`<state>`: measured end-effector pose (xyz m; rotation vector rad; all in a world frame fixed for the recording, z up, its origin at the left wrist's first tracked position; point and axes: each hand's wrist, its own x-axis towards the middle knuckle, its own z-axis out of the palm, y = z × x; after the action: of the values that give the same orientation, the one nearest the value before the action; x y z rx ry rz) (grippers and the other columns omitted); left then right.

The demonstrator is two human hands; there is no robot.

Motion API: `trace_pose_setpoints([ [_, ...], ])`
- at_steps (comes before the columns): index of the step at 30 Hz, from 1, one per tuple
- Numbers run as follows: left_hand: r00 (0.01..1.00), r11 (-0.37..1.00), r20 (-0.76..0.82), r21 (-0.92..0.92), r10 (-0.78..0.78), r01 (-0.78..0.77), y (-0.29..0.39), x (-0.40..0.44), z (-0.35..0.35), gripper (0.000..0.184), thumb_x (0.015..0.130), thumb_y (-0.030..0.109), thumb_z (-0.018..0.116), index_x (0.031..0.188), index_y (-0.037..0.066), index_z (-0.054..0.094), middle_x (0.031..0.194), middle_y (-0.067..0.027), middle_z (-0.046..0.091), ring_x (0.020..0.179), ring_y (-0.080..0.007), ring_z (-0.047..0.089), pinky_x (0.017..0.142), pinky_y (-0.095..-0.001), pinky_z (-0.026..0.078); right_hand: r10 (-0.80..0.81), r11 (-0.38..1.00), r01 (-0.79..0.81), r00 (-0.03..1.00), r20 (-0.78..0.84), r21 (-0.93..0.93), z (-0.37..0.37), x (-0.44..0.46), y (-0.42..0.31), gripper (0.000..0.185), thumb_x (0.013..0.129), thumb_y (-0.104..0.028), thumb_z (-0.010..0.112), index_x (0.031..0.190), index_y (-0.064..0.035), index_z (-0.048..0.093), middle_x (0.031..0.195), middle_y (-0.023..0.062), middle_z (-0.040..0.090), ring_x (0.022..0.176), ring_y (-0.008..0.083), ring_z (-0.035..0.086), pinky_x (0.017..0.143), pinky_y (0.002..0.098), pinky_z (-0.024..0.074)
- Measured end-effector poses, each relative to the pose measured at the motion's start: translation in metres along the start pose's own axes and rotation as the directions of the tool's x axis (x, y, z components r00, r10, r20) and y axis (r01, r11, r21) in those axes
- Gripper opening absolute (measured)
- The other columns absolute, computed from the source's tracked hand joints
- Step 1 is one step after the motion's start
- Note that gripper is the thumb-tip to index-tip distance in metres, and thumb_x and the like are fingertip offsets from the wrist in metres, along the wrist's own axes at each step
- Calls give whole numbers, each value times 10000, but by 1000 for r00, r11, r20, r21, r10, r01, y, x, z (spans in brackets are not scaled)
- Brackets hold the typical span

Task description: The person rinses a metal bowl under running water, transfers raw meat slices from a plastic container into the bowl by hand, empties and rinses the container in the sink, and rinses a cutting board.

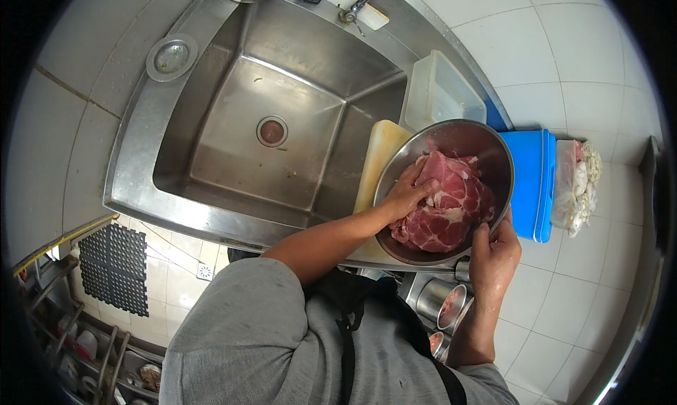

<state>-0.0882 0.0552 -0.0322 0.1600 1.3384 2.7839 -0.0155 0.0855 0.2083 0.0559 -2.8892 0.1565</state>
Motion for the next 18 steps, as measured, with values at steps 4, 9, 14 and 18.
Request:
trace_pose_setpoints([
  [4, 999, 993, 6, 110, 36, -37, 1, -1, 1, 884, 899, 594, 534, 1514, 48, 210, 1555, -193, 216, 1447, -309, 192, 1167, -385, 171, -5, 999, 6, 1000, 23, -31, -2, -1, -1, 179, 798, 2, 611, 674, 61, 496, 689, 257, 524, 877, 418, 651, 779, 425, 501],
  [9, 1000, 990, 13, 137, -28, 26, 3, -2, 1, 889, 885, 621, 527, 1516, 76, 220, 1565, -199, 188, 1454, -338, 155, 1172, -410, 151, -58, 998, 58, 998, -18, -7, 1, 0, 2, 193, 787, -6, 620, 658, 48, 486, 679, 247, 520, 775, 415, 629, 783, 453, 503],
  [14, 1000, 994, 19, 112, -17, 14, 4, -3, 1, 901, 867, 654, 524, 1514, 94, 241, 1561, -213, 185, 1453, -356, 148, 1173, -432, 144, -42, 998, 41, 999, -18, -48, -2, -3, 0, 225, 784, -22, 633, 642, 38, 469, 688, 253, 526, 754, 413, 625, 776, 455, 502],
  [18, 1000, 996, 21, 85, -21, 19, 3, -5, 0, 889, 872, 645, 523, 1511, 92, 250, 1554, -212, 203, 1452, -348, 156, 1172, -424, 148, -66, 996, 64, 998, -24, -62, -3, -6, -3, 230, 780, -23, 637, 640, 34, 464, 705, 265, 534, 778, 436, 624, 754, 456, 500],
])
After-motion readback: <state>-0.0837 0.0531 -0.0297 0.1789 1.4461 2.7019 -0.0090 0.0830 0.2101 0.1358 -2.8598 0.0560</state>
